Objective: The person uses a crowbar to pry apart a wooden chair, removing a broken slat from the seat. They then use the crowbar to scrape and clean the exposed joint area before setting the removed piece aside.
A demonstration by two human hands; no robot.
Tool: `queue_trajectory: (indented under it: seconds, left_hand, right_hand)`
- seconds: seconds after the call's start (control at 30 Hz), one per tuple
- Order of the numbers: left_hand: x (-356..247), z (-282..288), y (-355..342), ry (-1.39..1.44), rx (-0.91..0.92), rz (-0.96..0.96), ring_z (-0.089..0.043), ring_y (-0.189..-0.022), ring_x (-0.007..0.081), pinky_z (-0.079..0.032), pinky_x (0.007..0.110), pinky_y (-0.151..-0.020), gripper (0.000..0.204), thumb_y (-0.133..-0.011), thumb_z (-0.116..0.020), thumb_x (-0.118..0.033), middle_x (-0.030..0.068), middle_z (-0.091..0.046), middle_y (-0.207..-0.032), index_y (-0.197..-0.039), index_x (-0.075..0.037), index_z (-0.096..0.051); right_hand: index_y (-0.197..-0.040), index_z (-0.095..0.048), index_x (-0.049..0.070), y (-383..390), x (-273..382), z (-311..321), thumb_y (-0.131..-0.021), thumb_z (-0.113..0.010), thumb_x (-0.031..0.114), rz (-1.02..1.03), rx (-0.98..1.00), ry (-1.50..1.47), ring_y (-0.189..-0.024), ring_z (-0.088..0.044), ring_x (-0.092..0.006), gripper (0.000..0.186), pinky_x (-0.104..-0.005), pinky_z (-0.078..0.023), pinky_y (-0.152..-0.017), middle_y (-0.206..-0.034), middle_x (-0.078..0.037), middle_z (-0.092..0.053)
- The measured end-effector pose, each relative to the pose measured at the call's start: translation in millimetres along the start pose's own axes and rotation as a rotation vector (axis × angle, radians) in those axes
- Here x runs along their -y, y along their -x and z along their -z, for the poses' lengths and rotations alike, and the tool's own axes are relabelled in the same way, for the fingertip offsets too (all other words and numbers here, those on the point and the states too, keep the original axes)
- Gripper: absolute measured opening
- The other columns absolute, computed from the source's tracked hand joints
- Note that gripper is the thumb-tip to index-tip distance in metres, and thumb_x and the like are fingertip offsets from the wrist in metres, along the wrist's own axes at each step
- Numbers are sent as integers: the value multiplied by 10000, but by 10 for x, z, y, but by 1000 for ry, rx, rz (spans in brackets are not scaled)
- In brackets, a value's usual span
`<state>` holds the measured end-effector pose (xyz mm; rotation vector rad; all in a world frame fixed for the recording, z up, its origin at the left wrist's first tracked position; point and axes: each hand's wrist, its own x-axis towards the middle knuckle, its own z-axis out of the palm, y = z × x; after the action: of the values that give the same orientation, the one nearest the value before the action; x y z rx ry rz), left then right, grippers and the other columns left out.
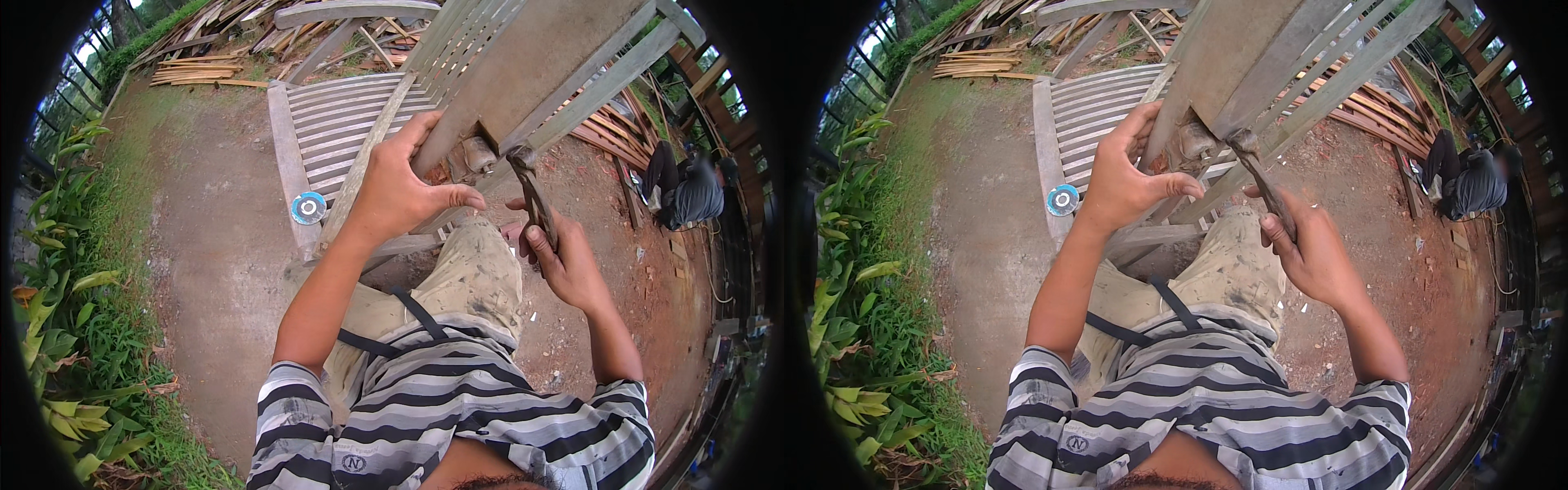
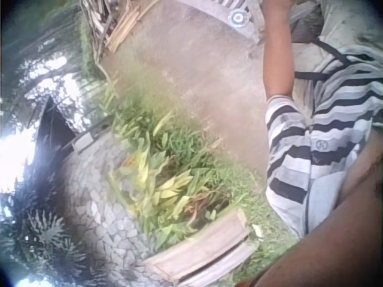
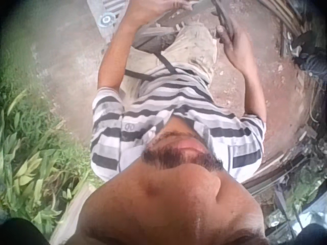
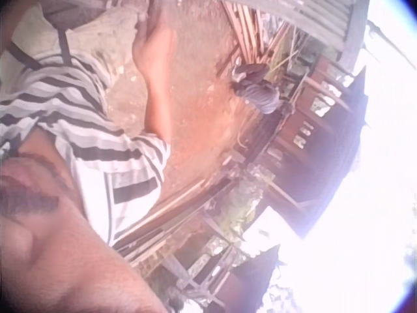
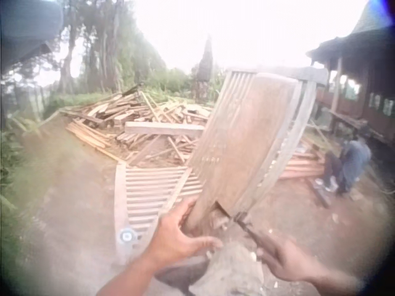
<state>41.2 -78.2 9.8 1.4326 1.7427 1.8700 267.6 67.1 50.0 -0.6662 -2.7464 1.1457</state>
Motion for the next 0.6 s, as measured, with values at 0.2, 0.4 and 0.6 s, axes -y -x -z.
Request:
queue_trajectory:
  seconds: [0.2, 0.4, 0.6]
  left_hand:
    - [163, -80, -18, -7, -33, -10, -712, -1110, 284, -554, 382, -972, 1127, -517, -1012, -516, 240, -723, -1185, -1340, 114, -569]
    - [50, -40, -26, 33, -16, -9, -726, -1041, 271, -562, 384, -916, 1056, -532, -1001, -545, 195, -736, -1159, -1331, 18, -599]
    - [-14, 26, 34, -29, -54, -4, -731, -1032, 294, -567, 386, -893, 1065, -530, -994, -561, 194, -740, -1136, -1325, 27, -599]
  right_hand:
    - [-1521, -487, 162, 94, 23, 60, -866, -670, -81, 262, -350, 450, -1192, -614, -398, 722, -488, -517, -949, -1281, -221, -586]
    - [-1560, -435, 248, -419, -228, 95, -766, -693, -187, 651, -812, 739, -1526, -194, -552, 942, -638, -283, -1205, -1597, -214, -309]
    - [-1512, -441, 210, -779, -348, 96, -735, -721, -171, 818, -986, 810, -1483, -283, -533, 910, -652, -294, -1182, -1495, -215, -387]
